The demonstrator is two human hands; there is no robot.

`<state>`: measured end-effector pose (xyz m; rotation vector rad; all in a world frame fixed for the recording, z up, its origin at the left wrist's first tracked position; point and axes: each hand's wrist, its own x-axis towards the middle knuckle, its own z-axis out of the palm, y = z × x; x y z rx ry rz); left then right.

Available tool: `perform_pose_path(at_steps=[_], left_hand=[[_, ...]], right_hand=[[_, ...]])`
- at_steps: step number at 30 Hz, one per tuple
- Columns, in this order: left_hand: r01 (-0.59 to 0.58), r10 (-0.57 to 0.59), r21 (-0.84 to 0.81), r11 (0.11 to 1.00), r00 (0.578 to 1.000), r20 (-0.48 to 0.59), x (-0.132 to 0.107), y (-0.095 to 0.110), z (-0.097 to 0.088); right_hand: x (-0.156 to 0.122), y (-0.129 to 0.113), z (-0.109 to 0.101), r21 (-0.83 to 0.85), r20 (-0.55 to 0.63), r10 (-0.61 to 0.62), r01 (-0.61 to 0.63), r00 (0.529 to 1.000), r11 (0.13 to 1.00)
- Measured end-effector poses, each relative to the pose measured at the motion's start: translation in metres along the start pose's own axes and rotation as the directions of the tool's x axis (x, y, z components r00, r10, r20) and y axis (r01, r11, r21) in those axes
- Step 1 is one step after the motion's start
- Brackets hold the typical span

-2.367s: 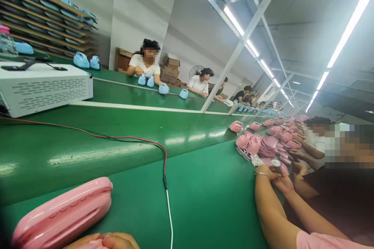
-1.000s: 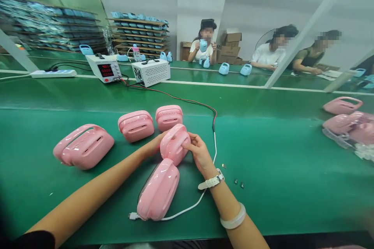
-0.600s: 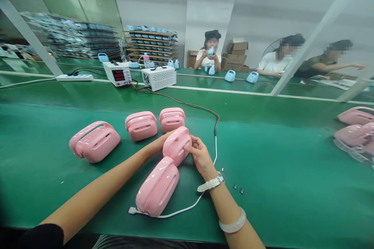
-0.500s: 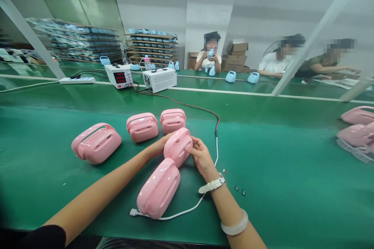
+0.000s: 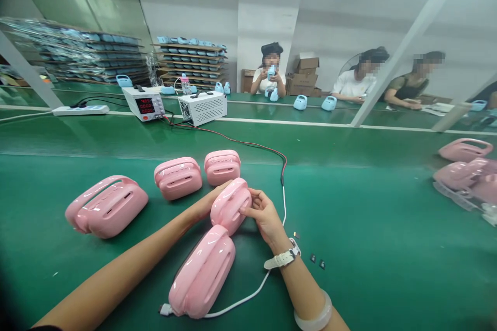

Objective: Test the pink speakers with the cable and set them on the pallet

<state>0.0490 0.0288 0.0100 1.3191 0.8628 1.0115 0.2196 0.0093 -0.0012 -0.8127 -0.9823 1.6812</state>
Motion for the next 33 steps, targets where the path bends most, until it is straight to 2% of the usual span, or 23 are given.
perform_pose_path(at_steps=[11,15,21,26,33], left_hand=[[0.042,-0.043,0.012,0.999,0.998,0.040,0.000,0.008,0.002],[0.030,-0.031,0.024,0.999,0.998,0.048,0.000,0.007,0.002],[0.006,-0.008,0.027,1.000,0.997,0.071,0.002,0.006,0.002],[-0.013,0.010,0.037,0.999,0.997,0.075,0.002,0.007,0.002],[-0.017,0.013,0.041,0.999,0.996,0.088,0.002,0.008,0.002]], right_hand=[[-0.013,-0.015,-0.003,-0.171,-0.045,0.035,-0.042,0.998,0.984],[-0.017,-0.014,0.003,-0.171,-0.122,0.003,-0.024,0.992,0.985],[-0.017,-0.009,0.009,-0.108,-0.179,-0.016,-0.003,0.984,0.994],[-0.018,-0.010,0.011,-0.079,-0.183,-0.008,-0.007,0.983,0.997],[-0.015,-0.011,0.007,-0.120,-0.168,-0.013,-0.007,0.986,0.993]])
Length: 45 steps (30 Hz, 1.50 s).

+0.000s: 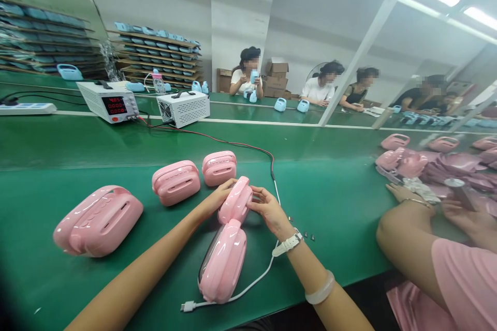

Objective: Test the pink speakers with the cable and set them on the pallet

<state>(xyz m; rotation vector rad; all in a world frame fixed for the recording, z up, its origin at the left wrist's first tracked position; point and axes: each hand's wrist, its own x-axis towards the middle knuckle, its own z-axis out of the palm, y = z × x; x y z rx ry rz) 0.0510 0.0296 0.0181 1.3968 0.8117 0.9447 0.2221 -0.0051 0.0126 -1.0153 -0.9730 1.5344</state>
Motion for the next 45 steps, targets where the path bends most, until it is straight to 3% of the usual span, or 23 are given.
perform_pose_path(at_steps=[8,16,19,22,27,31,34,37,42,45], left_hand=[[0.011,-0.010,0.016,1.000,0.999,-0.033,0.000,-0.002,0.002],[-0.017,0.018,0.018,1.000,0.998,-0.059,0.004,-0.011,-0.001],[-0.016,0.016,0.027,1.000,1.000,-0.024,0.005,-0.014,-0.004],[0.004,-0.002,0.044,0.999,1.000,-0.025,0.004,-0.015,-0.006],[0.050,-0.050,0.014,0.999,0.999,0.004,0.002,-0.019,-0.006],[0.079,-0.079,0.004,0.997,0.997,-0.017,0.000,-0.026,-0.005],[0.089,-0.089,-0.014,0.996,0.995,-0.041,-0.001,-0.031,-0.004],[0.096,-0.097,-0.025,0.995,0.994,-0.040,-0.003,-0.031,-0.003],[0.096,-0.096,-0.008,0.995,0.989,-0.108,-0.006,-0.023,-0.003],[0.092,-0.092,-0.004,0.996,0.989,-0.118,-0.006,-0.024,-0.004]], right_hand=[[0.000,0.001,0.001,-0.030,-0.021,0.004,-0.004,1.000,1.000],[-0.011,-0.012,0.000,-0.194,0.019,-0.062,0.065,0.998,0.979],[-0.016,-0.012,0.000,-0.367,-0.044,-0.141,0.115,0.989,0.923],[-0.022,-0.007,0.007,-0.543,-0.149,-0.285,0.163,0.947,0.824],[-0.029,0.001,0.019,-0.570,-0.242,-0.383,0.189,0.892,0.800],[-0.033,0.002,0.018,-0.606,-0.225,-0.369,0.167,0.902,0.777],[-0.033,0.004,0.014,-0.678,-0.157,-0.427,0.217,0.891,0.702],[-0.031,0.005,0.011,-0.746,-0.076,-0.549,0.318,0.832,0.585],[-0.027,0.000,0.009,-0.810,0.154,-0.687,0.489,0.710,0.324],[-0.027,-0.003,0.009,-0.823,0.211,-0.693,0.508,0.690,0.255]])
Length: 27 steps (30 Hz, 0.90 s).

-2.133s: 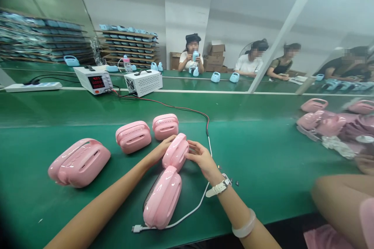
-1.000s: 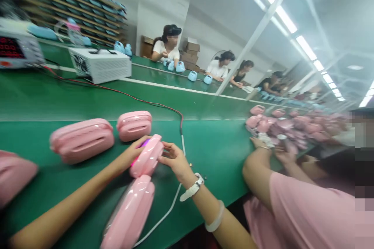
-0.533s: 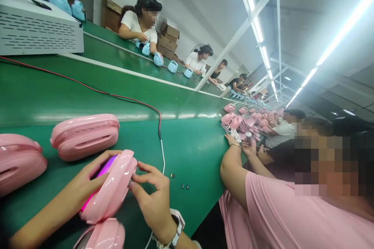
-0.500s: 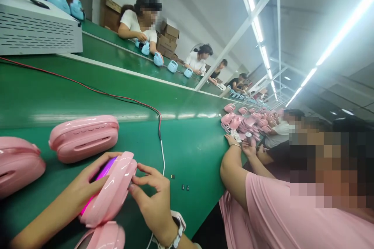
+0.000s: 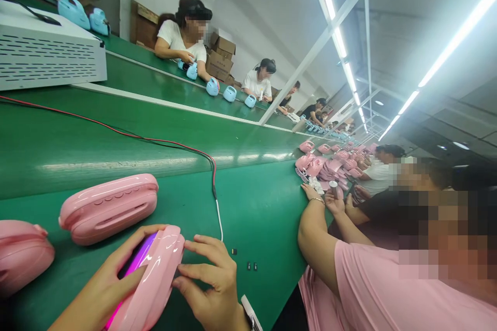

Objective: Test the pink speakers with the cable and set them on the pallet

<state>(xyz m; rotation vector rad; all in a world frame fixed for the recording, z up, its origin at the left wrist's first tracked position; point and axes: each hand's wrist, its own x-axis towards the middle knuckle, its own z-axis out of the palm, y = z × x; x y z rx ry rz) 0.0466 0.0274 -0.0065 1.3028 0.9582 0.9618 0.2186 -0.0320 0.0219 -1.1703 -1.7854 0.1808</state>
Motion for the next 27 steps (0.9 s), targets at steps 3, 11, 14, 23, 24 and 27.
perform_pose_path(at_steps=[3,11,14,23,24,27], left_hand=[[0.005,-0.005,0.018,1.000,1.000,0.025,0.001,-0.006,-0.001],[-0.009,0.005,0.050,0.999,0.996,0.085,0.005,-0.008,-0.005],[-0.051,0.047,0.051,0.997,0.995,0.087,0.005,0.001,-0.005],[-0.060,0.048,0.150,0.987,0.995,0.082,0.006,0.023,-0.004],[-0.044,0.035,0.193,0.980,0.998,0.048,0.003,0.030,-0.008],[-0.017,0.047,0.321,0.947,0.995,-0.085,-0.018,0.057,-0.025]], right_hand=[[0.000,0.000,-0.002,0.030,0.022,0.026,-0.027,0.999,0.999],[-0.014,0.032,-0.064,-0.094,-0.014,0.244,-0.245,0.970,0.965],[-0.034,0.054,-0.101,-0.230,-0.063,0.380,-0.384,0.923,0.894],[-0.085,0.090,-0.117,-0.315,-0.111,0.472,-0.481,0.875,0.818],[-0.085,0.089,-0.116,-0.305,-0.101,0.464,-0.471,0.880,0.827],[-0.078,0.086,-0.113,-0.295,-0.021,0.391,-0.379,0.920,0.877]])
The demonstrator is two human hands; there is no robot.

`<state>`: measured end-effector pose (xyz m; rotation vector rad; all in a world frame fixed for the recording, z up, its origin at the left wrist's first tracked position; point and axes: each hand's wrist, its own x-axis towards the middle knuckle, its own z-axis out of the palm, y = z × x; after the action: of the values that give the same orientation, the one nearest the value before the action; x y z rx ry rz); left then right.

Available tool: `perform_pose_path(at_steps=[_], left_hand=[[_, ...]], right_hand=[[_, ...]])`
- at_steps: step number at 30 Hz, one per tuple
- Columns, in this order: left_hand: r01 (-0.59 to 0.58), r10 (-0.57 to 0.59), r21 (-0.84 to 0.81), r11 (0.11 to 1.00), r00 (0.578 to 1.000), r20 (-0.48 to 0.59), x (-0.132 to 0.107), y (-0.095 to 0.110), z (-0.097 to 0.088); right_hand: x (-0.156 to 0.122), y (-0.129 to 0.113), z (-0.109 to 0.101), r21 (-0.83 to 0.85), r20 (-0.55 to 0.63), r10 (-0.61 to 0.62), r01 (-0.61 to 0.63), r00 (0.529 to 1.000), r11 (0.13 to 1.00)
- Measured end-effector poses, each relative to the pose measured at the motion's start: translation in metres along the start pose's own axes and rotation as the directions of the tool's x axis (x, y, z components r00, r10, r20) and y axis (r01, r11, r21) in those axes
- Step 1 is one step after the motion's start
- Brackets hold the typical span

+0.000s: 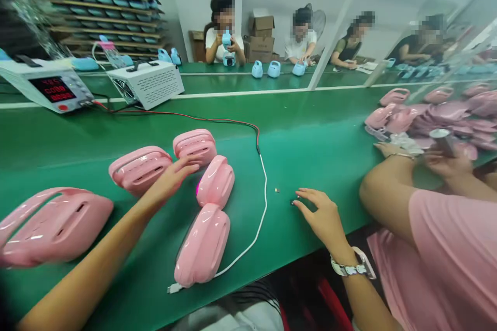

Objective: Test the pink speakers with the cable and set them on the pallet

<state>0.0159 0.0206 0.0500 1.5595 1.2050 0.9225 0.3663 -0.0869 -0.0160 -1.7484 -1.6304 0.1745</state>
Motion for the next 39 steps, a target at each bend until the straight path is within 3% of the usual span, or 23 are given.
perform_pose_path(at_steps=[2,6,9,12,16,20,23,25,29,33,39], left_hand=[[-0.025,0.028,0.061,0.998,0.998,-0.057,-0.021,0.011,-0.020],[0.031,-0.027,0.123,0.992,0.999,-0.039,-0.069,0.018,-0.043],[0.117,-0.118,0.098,0.988,0.993,0.002,-0.094,0.014,-0.036],[0.138,-0.138,0.008,0.990,0.988,0.076,-0.103,0.007,-0.016],[0.158,-0.140,-0.104,0.982,0.977,0.159,-0.103,-0.001,0.010],[0.268,-0.243,-0.170,0.948,0.958,0.151,-0.104,-0.004,0.023],[0.266,-0.248,-0.166,0.950,0.961,0.119,-0.106,-0.007,0.029],[0.251,-0.243,-0.162,0.954,0.967,0.072,-0.106,-0.008,0.033],[0.254,-0.262,-0.166,0.953,0.965,-0.023,-0.107,-0.011,0.043],[0.224,-0.240,-0.214,0.951,0.969,-0.051,-0.109,-0.019,0.050],[0.143,-0.163,-0.273,0.951,0.985,-0.052,-0.110,-0.035,0.054]], right_hand=[[0.008,-0.006,0.002,-0.020,0.058,-0.092,0.094,0.994,0.995],[0.029,-0.018,0.013,-0.076,0.175,-0.160,0.175,0.971,0.982],[0.040,-0.021,0.023,-0.102,0.255,-0.152,0.183,0.955,0.978],[0.044,-0.021,0.029,-0.040,0.262,-0.162,0.178,0.951,0.983],[0.039,-0.034,0.028,0.103,0.225,-0.064,0.041,0.972,0.994],[0.018,-0.074,0.022,0.381,0.334,-0.031,-0.105,0.942,0.919],[-0.004,-0.111,0.024,0.625,0.548,-0.013,-0.399,0.836,0.671],[-0.018,-0.129,0.030,0.659,0.663,-0.025,-0.568,0.748,0.494],[-0.033,-0.141,0.045,0.657,0.729,-0.037,-0.684,0.683,0.317],[-0.033,-0.142,0.050,0.649,0.746,-0.057,-0.706,0.663,0.283],[-0.022,-0.141,0.041,0.602,0.779,-0.104,-0.693,0.618,0.395]])
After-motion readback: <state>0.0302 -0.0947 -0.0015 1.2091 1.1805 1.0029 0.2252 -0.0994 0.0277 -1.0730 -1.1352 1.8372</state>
